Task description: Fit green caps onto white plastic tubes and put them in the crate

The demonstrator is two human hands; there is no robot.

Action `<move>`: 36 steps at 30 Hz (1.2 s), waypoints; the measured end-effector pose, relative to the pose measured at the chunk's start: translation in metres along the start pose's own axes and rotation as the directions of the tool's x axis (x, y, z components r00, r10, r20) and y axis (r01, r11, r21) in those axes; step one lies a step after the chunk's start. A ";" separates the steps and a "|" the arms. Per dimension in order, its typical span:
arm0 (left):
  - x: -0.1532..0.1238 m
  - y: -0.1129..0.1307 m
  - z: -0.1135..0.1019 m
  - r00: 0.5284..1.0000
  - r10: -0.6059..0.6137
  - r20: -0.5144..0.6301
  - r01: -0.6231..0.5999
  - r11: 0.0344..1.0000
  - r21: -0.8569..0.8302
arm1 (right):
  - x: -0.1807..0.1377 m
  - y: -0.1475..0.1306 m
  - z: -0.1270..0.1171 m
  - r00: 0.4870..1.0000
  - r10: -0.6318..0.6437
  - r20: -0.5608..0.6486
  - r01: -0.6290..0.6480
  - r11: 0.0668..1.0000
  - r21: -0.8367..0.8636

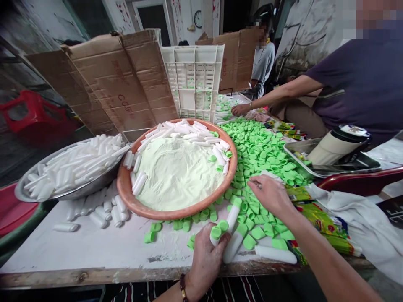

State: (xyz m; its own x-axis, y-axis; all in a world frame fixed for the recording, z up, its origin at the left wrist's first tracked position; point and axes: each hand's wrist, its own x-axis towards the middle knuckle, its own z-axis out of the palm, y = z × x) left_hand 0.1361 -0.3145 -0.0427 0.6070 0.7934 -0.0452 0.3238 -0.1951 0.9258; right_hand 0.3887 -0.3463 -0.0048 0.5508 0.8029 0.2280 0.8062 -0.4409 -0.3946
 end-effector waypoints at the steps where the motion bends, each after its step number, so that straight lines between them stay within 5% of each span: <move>1: 0.000 0.001 0.000 1.000 -0.013 0.003 0.013 1.000 -0.004 | -0.004 0.000 0.003 1.000 -0.023 0.019 0.023 1.000 0.014; 7: 0.001 0.001 -0.001 1.000 0.002 0.018 -0.001 0.999 -0.043 | -0.049 0.002 0.004 0.999 -0.043 -0.002 0.043 0.998 0.044; 19: -0.001 0.000 -0.001 0.998 0.054 -0.028 -0.055 0.998 -0.042 | -0.088 0.022 -0.030 0.993 -0.078 0.090 0.085 0.993 -0.077; 26: -0.003 0.000 0.000 0.993 0.118 -0.029 -0.117 0.993 0.013 | -0.077 0.010 -0.008 0.970 -0.004 0.241 0.054 0.978 -0.204; 32: -0.002 0.001 0.000 0.988 0.146 -0.047 -0.145 0.989 0.023 | -0.072 0.005 0.001 0.966 -0.074 0.247 0.108 0.986 -0.129; 36: -0.002 0.002 -0.001 0.990 0.136 -0.041 -0.135 0.991 0.019 | -0.053 0.005 -0.007 0.988 -0.091 0.126 0.101 0.992 -0.073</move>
State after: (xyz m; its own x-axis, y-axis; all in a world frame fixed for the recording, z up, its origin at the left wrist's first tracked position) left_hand 0.1350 -0.3161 -0.0404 0.6149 0.7826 0.0966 0.2522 -0.3112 0.9163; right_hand 0.3655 -0.3936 -0.0127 0.4431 0.8840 0.1491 0.8715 -0.3857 -0.3030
